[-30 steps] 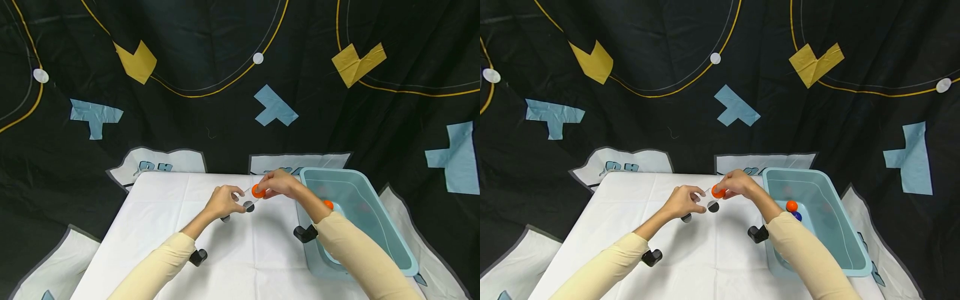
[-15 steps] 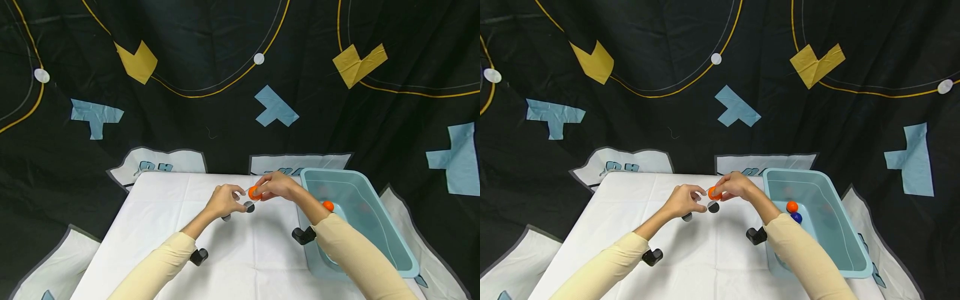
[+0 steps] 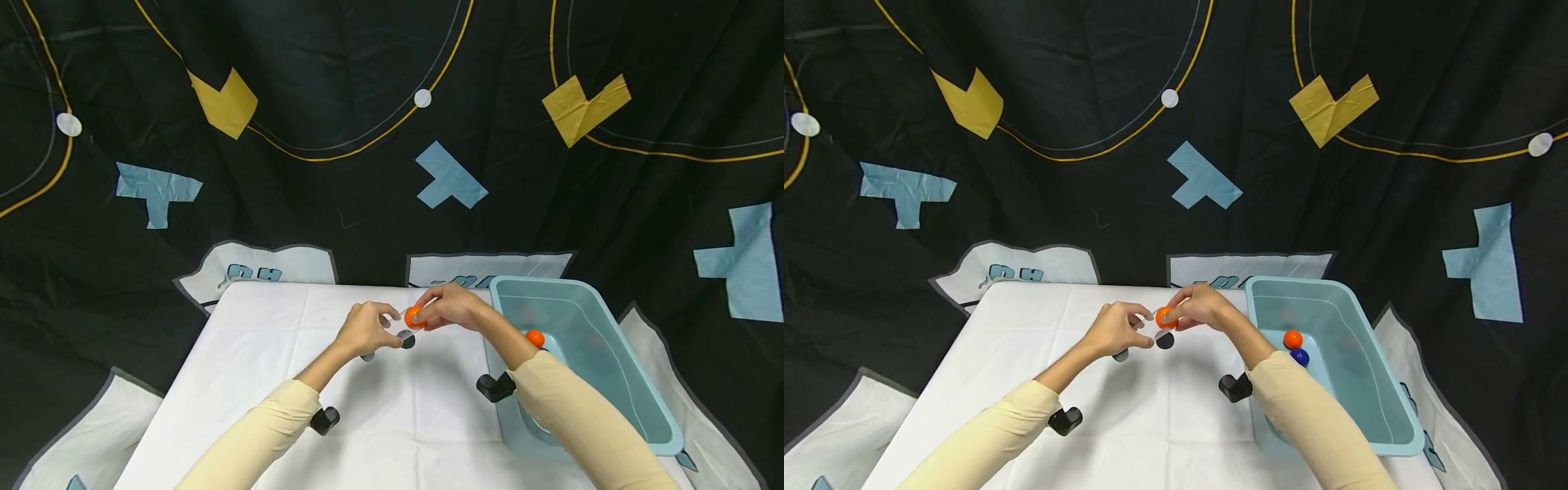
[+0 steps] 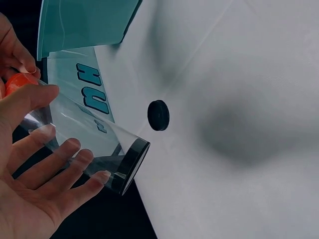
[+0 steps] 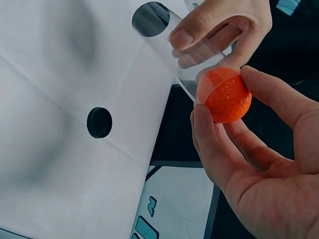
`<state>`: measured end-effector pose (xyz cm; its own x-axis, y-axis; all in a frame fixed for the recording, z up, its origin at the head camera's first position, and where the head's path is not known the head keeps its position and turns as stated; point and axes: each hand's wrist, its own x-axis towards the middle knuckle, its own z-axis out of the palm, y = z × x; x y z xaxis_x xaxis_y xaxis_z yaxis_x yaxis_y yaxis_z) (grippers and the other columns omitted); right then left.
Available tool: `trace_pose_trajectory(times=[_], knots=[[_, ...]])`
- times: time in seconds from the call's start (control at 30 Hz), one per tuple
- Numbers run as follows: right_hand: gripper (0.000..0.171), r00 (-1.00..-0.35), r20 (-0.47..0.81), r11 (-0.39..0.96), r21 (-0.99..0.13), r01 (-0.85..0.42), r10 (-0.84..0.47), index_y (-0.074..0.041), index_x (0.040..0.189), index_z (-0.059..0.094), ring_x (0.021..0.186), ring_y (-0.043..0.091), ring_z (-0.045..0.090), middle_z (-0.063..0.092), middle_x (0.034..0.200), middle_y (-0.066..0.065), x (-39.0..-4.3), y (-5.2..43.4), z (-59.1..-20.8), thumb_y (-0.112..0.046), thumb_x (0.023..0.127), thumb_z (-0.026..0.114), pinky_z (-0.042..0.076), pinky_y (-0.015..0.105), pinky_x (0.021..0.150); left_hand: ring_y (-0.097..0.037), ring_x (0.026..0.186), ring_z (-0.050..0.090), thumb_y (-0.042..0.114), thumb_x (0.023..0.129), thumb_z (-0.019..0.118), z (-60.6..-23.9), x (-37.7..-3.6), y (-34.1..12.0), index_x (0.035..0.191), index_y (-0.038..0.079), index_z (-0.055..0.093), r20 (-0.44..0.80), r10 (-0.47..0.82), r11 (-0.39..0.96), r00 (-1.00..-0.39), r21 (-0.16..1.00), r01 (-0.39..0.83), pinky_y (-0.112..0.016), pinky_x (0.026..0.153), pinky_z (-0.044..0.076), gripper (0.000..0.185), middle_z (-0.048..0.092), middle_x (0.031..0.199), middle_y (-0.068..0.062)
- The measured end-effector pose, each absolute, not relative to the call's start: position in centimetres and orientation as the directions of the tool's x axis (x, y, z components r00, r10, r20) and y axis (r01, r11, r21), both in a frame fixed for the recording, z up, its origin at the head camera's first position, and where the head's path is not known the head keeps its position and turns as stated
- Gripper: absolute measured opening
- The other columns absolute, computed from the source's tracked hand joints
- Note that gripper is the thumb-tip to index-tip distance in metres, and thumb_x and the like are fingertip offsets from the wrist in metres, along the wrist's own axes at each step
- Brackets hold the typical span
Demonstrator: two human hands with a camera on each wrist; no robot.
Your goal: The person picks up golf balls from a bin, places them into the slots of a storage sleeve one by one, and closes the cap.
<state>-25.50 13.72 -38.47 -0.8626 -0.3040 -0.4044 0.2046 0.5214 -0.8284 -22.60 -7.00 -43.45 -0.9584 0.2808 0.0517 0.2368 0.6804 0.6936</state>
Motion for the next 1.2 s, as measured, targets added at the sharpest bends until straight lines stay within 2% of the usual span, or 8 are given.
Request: trace_pose_trajectory(times=[0.23,0.5,0.7,0.93,1.2], knots=[[0.035,-0.859,-0.408,0.516,-0.83,0.209,-0.309,0.001,0.114,0.067,0.087,0.026,0.075,0.072,0.107,0.016,-25.5,13.7,-38.6,-0.011,0.084,0.08,0.06,0.037,0.087,-0.018,0.085,0.069,0.021,0.069,0.09,-43.5,-22.5,-7.1,0.102,0.014,0.078,0.052,0.278,0.687,-0.959,0.687,0.236,-0.03,0.07,0.054,0.036,0.077,0.093,-0.007],[0.042,-0.859,-0.41,0.508,-0.834,0.216,-0.307,0.002,0.115,0.067,0.091,0.029,0.075,0.068,0.102,0.013,-25.4,13.5,-38.7,-0.014,0.081,0.084,0.059,0.039,0.09,-0.013,0.073,0.069,0.019,0.065,0.09,-43.7,-22.5,-7.4,0.099,0.014,0.078,0.071,0.268,0.679,-0.961,0.694,0.24,-0.03,0.067,0.054,0.036,0.076,0.085,-0.006],[0.041,-0.86,-0.407,0.503,-0.837,0.217,-0.307,0.001,0.114,0.067,0.092,0.03,0.075,0.068,0.102,0.013,-25.2,13.3,-38.9,-0.015,0.08,0.084,0.06,0.039,0.088,-0.011,0.076,0.068,0.02,0.063,0.09,-44.0,-22.5,-7.6,0.097,0.018,0.078,0.074,0.253,0.695,-0.965,0.679,0.234,-0.03,0.069,0.054,0.036,0.076,0.084,-0.003],[0.047,-0.878,-0.392,0.567,-0.803,0.182,-0.274,-0.003,0.12,0.067,0.091,0.027,0.073,0.072,0.108,0.012,-25.4,14.9,-38.0,-0.023,0.081,0.084,0.059,0.042,0.091,-0.016,0.082,0.069,0.021,0.064,0.09,-43.7,-22.4,-8.1,0.099,0.016,0.078,0.066,0.228,0.698,-0.971,0.684,0.211,-0.033,0.072,0.054,0.037,0.076,0.085,-0.004],[0.054,-0.898,-0.373,0.589,-0.789,0.174,-0.234,-0.003,0.128,0.064,0.099,0.026,0.071,0.069,0.126,0.017,-25.9,19.5,-36.2,-0.03,0.085,0.081,0.057,0.042,0.096,-0.018,0.083,0.069,0.021,0.064,0.091,-43.7,-22.5,-8.7,0.102,0.014,0.078,0.077,0.209,0.706,-0.975,0.678,0.206,-0.035,0.075,0.055,0.04,0.077,0.087,-0.007]])
